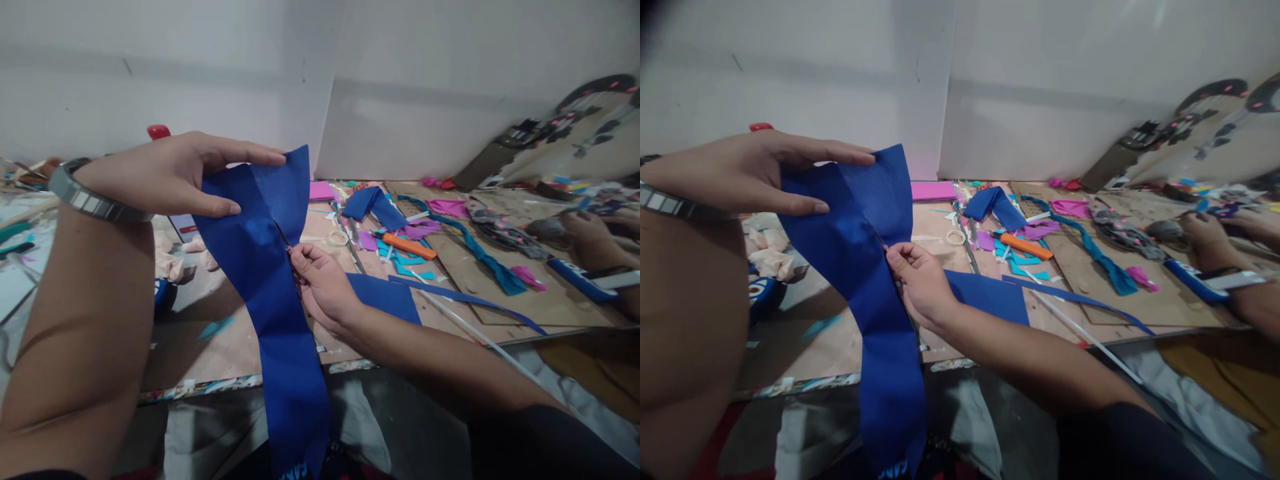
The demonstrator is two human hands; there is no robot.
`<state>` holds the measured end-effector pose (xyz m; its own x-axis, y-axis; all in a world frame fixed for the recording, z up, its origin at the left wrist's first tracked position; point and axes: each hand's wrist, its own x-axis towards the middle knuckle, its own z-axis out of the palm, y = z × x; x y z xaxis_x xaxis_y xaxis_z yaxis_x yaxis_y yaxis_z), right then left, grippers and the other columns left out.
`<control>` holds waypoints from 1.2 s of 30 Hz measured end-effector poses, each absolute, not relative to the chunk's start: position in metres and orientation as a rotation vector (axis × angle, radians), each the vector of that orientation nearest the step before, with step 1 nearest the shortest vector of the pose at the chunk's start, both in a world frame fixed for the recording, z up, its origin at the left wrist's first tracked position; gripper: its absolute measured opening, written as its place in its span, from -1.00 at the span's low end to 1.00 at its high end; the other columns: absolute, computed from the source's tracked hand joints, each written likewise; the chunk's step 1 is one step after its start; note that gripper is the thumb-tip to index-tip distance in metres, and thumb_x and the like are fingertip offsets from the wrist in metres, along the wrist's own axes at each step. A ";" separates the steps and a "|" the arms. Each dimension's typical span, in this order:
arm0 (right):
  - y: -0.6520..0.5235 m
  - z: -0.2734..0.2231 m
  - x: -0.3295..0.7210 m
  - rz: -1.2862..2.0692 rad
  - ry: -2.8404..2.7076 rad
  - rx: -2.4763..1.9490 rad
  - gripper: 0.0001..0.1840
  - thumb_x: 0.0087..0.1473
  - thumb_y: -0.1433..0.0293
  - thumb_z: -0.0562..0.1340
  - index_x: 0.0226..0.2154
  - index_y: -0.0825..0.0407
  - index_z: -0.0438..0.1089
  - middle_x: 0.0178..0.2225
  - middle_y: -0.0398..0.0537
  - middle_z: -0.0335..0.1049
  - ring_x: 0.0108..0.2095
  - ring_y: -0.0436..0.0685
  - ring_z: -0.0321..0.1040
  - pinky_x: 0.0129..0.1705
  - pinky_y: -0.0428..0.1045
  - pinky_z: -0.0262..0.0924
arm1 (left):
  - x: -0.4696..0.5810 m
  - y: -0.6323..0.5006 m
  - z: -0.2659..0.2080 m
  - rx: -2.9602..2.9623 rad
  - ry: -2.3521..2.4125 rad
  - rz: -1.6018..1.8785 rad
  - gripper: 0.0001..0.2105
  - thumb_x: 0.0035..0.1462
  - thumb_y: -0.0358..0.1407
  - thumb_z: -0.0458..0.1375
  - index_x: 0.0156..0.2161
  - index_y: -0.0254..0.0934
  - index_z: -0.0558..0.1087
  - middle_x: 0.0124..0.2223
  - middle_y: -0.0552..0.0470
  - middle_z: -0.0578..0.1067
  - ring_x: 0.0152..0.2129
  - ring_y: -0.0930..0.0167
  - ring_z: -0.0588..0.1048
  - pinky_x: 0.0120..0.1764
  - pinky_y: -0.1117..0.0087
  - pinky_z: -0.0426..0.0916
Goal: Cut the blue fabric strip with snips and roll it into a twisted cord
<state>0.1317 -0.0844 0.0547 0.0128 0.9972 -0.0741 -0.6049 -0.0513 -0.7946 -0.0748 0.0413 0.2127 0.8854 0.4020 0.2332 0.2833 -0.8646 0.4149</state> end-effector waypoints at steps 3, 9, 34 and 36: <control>-0.084 0.055 0.132 1.474 -0.663 -0.764 -0.61 -0.15 0.20 0.61 -0.42 -0.01 0.46 -0.45 -0.25 0.41 -0.43 -0.05 0.24 -0.30 -0.11 0.21 | -0.075 0.041 0.213 2.673 0.516 0.433 -0.31 0.18 -0.09 0.27 0.37 -0.25 0.32 0.37 -0.03 0.38 0.22 0.13 0.43 0.23 0.21 0.37; -0.085 0.055 0.132 1.481 -0.666 -0.785 -0.62 -0.12 0.18 0.59 -0.42 -0.01 0.46 -0.44 -0.23 0.41 -0.41 -0.04 0.24 -0.28 -0.09 0.21 | -0.074 0.042 0.212 2.661 0.495 0.446 -0.32 0.18 -0.07 0.27 0.37 -0.25 0.32 0.37 0.00 0.38 0.23 0.10 0.42 0.21 0.19 0.40; -0.085 0.055 0.132 1.458 -0.658 -0.802 -0.58 -0.18 0.16 0.61 -0.44 -0.01 0.45 -0.48 -0.24 0.41 -0.43 -0.02 0.24 -0.31 -0.07 0.18 | -0.076 0.040 0.212 2.641 0.506 0.467 -0.34 0.18 -0.13 0.29 0.36 -0.20 0.33 0.38 -0.01 0.37 0.23 0.13 0.43 0.19 0.19 0.42; -0.086 0.056 0.132 1.459 -0.659 -0.798 -0.58 -0.18 0.16 0.61 -0.44 -0.01 0.44 -0.47 -0.23 0.43 -0.43 -0.02 0.26 -0.30 -0.07 0.20 | -0.076 0.040 0.213 2.650 0.512 0.459 -0.34 0.18 -0.14 0.30 0.36 -0.21 0.34 0.38 -0.05 0.37 0.20 0.13 0.45 0.15 0.22 0.46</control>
<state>0.1321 -0.0860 0.0558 0.0258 0.9963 -0.0824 -0.5964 -0.0508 -0.8011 -0.0760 0.0402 0.2128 0.8789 0.4132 0.2383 0.2812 -0.8524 0.4408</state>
